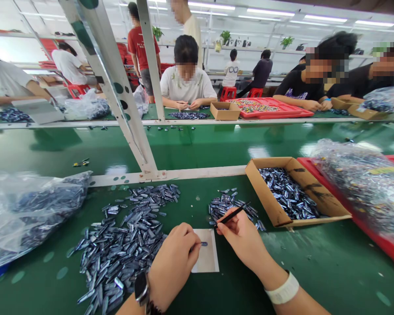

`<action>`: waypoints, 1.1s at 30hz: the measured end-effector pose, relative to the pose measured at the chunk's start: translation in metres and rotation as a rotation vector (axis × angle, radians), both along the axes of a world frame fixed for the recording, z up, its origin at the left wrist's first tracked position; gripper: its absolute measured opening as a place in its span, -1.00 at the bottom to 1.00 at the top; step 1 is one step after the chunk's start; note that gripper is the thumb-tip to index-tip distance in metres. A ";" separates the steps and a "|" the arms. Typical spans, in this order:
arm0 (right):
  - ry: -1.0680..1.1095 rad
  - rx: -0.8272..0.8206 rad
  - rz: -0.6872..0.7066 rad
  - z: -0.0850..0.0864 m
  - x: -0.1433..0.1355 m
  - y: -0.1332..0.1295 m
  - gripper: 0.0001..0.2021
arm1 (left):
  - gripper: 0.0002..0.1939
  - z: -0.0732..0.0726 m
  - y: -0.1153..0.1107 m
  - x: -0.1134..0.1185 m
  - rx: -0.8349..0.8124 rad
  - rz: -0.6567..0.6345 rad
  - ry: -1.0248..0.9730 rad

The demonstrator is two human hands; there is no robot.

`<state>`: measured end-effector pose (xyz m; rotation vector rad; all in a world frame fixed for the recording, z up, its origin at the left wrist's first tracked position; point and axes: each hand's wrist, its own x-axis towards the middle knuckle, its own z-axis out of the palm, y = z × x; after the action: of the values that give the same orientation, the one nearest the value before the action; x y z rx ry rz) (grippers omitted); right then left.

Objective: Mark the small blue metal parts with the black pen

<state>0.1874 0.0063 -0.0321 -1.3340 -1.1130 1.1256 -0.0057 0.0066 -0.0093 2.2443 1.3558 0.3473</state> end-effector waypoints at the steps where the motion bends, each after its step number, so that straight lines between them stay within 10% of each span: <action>1: -0.002 -0.003 -0.002 0.000 0.000 0.000 -0.66 | -0.83 -0.001 0.000 0.001 0.010 -0.002 0.001; 33: 0.113 -0.071 0.092 0.009 -0.008 -0.009 -0.58 | -0.82 0.002 -0.004 0.004 0.059 0.013 0.004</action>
<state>0.1798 -0.0030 -0.0226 -1.2675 -1.0692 1.3030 -0.0021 0.0026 -0.0077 2.2858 1.3802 0.3920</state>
